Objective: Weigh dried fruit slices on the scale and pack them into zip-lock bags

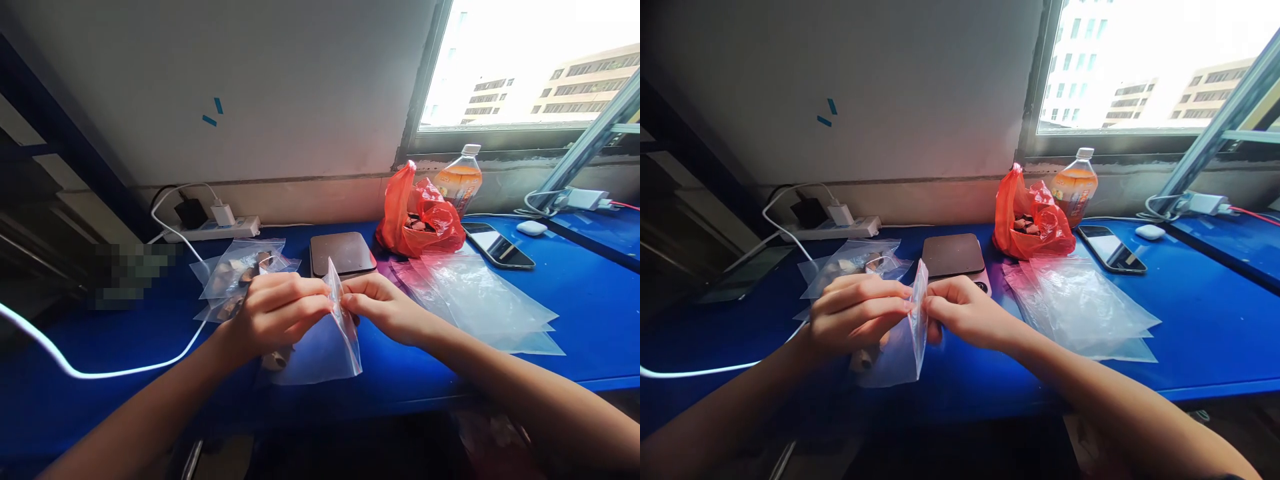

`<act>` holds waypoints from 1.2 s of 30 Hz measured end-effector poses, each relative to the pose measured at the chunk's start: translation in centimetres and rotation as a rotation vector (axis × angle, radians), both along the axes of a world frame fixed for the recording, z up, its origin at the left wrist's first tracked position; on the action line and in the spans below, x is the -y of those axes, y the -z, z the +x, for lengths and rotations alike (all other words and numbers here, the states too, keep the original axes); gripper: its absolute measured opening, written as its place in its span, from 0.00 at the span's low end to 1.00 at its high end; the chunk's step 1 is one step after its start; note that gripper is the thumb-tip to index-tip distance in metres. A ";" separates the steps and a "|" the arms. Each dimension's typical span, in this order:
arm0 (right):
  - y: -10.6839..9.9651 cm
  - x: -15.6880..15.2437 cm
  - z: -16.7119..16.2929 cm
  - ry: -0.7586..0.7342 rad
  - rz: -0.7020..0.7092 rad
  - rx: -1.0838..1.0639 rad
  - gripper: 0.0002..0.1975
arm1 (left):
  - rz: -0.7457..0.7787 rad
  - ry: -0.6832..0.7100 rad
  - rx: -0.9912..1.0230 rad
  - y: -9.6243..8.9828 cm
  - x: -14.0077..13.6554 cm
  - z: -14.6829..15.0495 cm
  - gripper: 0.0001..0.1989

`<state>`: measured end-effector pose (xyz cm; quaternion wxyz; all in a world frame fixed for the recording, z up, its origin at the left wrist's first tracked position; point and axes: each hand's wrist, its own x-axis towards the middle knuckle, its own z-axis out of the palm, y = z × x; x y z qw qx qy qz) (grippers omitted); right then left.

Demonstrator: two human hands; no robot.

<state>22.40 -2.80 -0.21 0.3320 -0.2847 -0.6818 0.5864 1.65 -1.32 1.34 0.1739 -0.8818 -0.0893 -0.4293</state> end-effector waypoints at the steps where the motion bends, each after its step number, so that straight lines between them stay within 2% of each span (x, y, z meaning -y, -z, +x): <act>1: 0.0 0.0 0.0 -0.004 0.001 -0.001 0.12 | 0.005 0.007 -0.011 0.0 0.0 -0.1 0.02; 5: -0.2 0.4 -0.1 0.024 0.022 0.061 0.12 | -0.019 0.017 -0.090 0.1 -0.2 -0.4 0.04; 9: -0.9 0.8 -0.3 0.175 0.068 0.177 0.11 | -0.013 0.023 -0.161 -0.2 -0.1 -0.7 0.06; 13: -1.1 -0.1 0.2 0.376 0.215 0.277 0.12 | 0.002 -0.043 -0.163 -0.8 0.0 -0.9 0.06; 15: -1.1 -0.6 0.6 0.427 0.296 0.343 0.12 | 0.014 -0.041 -0.191 -1.1 -0.1 -0.7 0.05; 19: -0.9 -0.3 0.6 0.399 0.459 0.488 0.14 | -0.057 -0.015 -0.344 -1.3 -0.1 0.2 0.08; 23: -0.6 0.8 -0.2 0.334 0.625 0.620 0.12 | -0.159 -0.137 -0.467 -0.9 -0.2 0.5 0.08; 25: -0.5 0.8 -0.4 0.303 0.640 0.632 0.11 | -0.173 -0.201 -0.475 -0.7 -0.4 0.4 0.08; 28: -0.6 0.3 -0.2 0.291 0.572 0.601 0.13 | -0.185 -0.310 -0.468 -0.7 -0.9 0.0 0.09; 31: -0.6 0.1 0.1 0.361 0.528 0.593 0.12 | -0.177 -0.380 -0.466 -1.0 -1.3 -0.5 0.10; 34: -0.5 0.7 -0.1 0.489 0.586 0.554 0.05 | -0.181 -0.378 -0.455 -1.1 -1.5 -0.8 0.06; 36: -0.5 1.4 -0.3 0.494 0.664 0.514 0.09 | -0.212 -0.363 -0.436 -1.0 -1.5 -0.8 0.06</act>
